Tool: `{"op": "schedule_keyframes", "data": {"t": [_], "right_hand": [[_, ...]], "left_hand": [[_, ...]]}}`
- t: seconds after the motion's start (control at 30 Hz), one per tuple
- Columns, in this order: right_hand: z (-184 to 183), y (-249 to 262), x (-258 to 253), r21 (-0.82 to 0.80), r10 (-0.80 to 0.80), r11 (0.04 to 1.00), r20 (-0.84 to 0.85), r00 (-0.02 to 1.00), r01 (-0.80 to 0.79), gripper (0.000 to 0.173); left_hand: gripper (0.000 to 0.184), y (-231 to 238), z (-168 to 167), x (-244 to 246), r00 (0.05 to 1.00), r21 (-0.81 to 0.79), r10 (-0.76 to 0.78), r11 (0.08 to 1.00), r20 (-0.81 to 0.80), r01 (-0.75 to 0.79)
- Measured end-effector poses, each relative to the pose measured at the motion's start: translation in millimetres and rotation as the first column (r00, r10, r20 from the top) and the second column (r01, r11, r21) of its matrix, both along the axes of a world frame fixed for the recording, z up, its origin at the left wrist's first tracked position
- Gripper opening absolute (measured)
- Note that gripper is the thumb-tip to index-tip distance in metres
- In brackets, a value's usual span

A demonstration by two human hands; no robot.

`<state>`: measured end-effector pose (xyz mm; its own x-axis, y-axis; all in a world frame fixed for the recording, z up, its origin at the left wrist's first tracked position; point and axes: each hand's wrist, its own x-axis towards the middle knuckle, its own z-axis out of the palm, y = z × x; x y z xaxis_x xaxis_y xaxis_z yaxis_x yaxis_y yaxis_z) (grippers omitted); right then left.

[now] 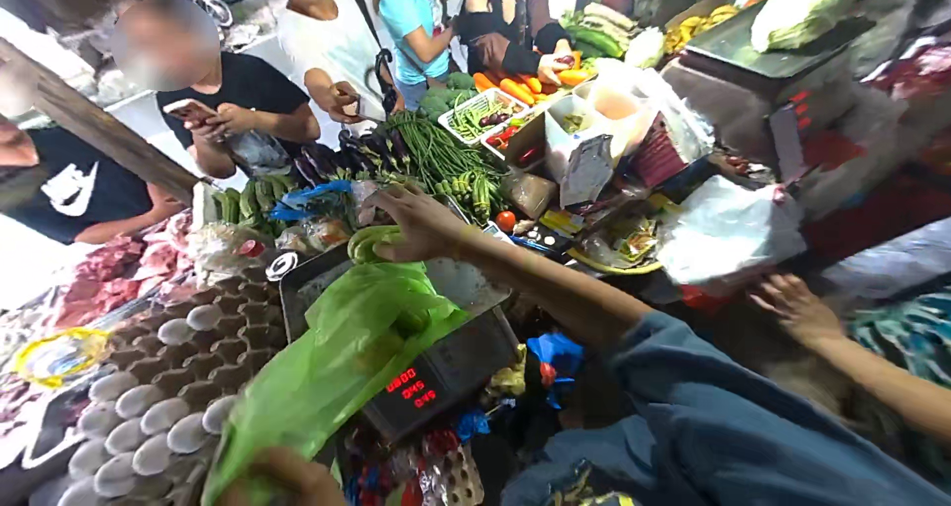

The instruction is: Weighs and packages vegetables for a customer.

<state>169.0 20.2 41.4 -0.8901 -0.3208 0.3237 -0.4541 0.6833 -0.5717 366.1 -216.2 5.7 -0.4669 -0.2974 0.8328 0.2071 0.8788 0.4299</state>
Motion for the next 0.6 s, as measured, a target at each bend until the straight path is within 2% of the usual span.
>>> {"op": "schedule_keyframes", "data": {"t": [0.03, 0.07, 0.13, 0.2, 0.27, 0.33, 0.37, 0.4, 0.43, 0.47, 0.5, 0.53, 0.6], "right_hand": [[-12, -4, -30, 0.059, 0.034, 0.997, 0.108, 0.994, -0.041, 0.074], [-27, -12, -48, 0.107, 0.061, 0.991, 0.206, 0.977, -0.084, 0.083], [-43, -24, -64, 0.156, 0.066, 0.980, 0.321, 0.945, -0.121, 0.083], [-46, -22, -63, 0.127, 0.029, 0.989, 0.322, 0.946, -0.073, 0.077], [-46, -13, -54, -0.008, -0.008, 1.000, 0.258, 0.966, 0.010, 0.069], [-29, 1, -27, -0.280, 0.038, 0.960, 0.198, 0.980, 0.019, 0.055], [-12, 5, -4, -0.445, 0.131, 0.895, 0.189, 0.973, -0.034, 0.042], [7, 6, 23, -0.597, 0.288, 0.794, 0.201, 0.936, -0.117, 0.031], [25, 0, 49, -0.699, 0.461, 0.687, 0.207, 0.863, -0.199, 0.022], [38, -9, 70, -0.744, 0.609, 0.614, 0.233, 0.758, -0.265, 0.021], [47, -22, 82, -0.736, 0.688, 0.603, 0.286, 0.667, -0.308, 0.022], [50, -37, 85, -0.661, 0.676, 0.672, 0.364, 0.640, -0.334, 0.024], [42, -72, 72, -0.352, 0.478, 0.869, 0.420, 0.771, -0.347, 0.038]], "left_hand": [[0.033, -2, 6, -5, 0.999, -0.072, -0.004, 0.997, 0.036, 0.006], [0.039, -4, 13, -9, 0.996, -0.125, -0.012, 0.992, 0.090, 0.024], [0.051, -1, 26, -21, 0.985, -0.144, -0.032, 0.988, 0.170, 0.057], [0.056, 5, 32, -30, 0.980, -0.112, -0.054, 0.991, 0.192, 0.076], [0.064, 6, 32, -32, 0.979, -0.104, -0.082, 0.989, 0.184, 0.103], [0.079, 6, 29, -30, 0.978, -0.079, -0.105, 0.990, 0.180, 0.121], [0.085, 5, 27, -29, 0.978, -0.075, -0.109, 0.989, 0.179, 0.124], [0.087, 3, 25, -29, 0.977, -0.087, -0.109, 0.988, 0.181, 0.127], [0.085, -1, 22, -29, 0.978, -0.109, -0.113, 0.985, 0.174, 0.133], [0.080, -5, 19, -30, 0.979, -0.130, -0.119, 0.981, 0.167, 0.141], [0.077, -9, 17, -31, 0.975, -0.119, -0.137, 0.980, 0.174, 0.159], [0.074, -11, 16, -31, 0.965, -0.074, -0.169, 0.980, 0.199, 0.186], [0.067, -15, 13, -32, 0.959, -0.046, -0.176, 0.980, 0.224, 0.191]]}}
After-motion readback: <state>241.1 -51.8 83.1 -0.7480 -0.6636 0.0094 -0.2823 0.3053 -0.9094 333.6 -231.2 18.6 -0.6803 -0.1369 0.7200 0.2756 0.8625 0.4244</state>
